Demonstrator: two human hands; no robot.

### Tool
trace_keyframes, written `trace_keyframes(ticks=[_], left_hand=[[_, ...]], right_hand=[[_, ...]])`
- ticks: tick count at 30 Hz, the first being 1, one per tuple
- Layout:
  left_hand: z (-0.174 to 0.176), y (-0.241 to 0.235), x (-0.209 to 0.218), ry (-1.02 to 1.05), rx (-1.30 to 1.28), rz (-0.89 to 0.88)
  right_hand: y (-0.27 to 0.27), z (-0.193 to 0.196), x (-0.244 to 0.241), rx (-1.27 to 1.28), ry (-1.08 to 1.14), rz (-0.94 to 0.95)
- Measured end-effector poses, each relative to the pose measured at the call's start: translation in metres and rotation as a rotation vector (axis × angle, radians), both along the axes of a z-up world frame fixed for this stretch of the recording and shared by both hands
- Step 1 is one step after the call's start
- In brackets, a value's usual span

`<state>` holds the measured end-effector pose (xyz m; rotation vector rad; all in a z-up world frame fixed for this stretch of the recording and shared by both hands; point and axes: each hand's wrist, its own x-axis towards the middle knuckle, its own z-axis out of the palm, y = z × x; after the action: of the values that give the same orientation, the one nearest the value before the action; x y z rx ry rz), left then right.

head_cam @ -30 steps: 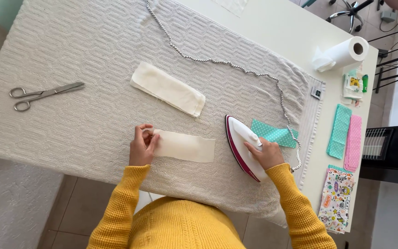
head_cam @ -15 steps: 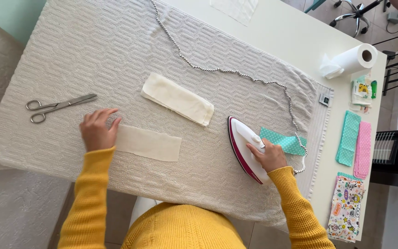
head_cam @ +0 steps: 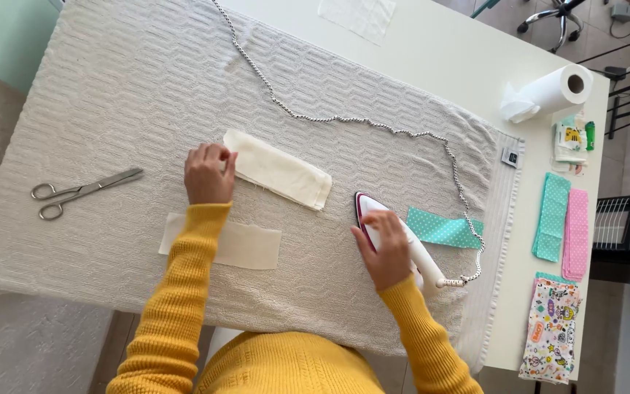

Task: The person cuts a piece of green polka-dotted fabric and a white fabric strip using scissors on an ironing board. They then use an iron to press the white fabric strip and arrange the cut pieces on the board.

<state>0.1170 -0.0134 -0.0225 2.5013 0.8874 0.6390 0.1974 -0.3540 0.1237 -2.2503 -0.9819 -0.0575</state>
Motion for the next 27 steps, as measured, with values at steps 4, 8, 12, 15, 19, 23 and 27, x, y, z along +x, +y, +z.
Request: trace_keyframes(ticks=[4, 8, 12, 15, 19, 23, 27], left_hand=[[0.040, -0.028, -0.009, -0.270, -0.095, -0.117], [0.029, -0.007, -0.028, -0.347, -0.307, 0.044], [-0.017, 0.011, -0.026, -0.110, -0.301, 0.156], [0.004, 0.012, -0.008, 0.057, -0.340, 0.183], [-0.009, 0.010, 0.001, 0.097, -0.293, 0.157], [0.042, -0.031, 0.000, -0.263, -0.178, -0.159], [0.100, -0.089, -0.020, -0.400, -0.514, -0.434]], right_hand=[[0.056, -0.036, 0.023, 0.035, 0.121, 0.082], [0.098, -0.027, 0.026, 0.059, 0.176, 0.182], [0.100, -0.037, 0.011, 0.073, 0.145, 0.257], [0.087, -0.052, -0.002, 0.037, 0.234, 0.245], [0.078, -0.042, -0.008, 0.020, 0.215, 0.226], [0.087, -0.030, 0.012, 0.076, 0.298, 0.219], [0.108, 0.013, 0.046, 0.305, 0.189, 0.503]])
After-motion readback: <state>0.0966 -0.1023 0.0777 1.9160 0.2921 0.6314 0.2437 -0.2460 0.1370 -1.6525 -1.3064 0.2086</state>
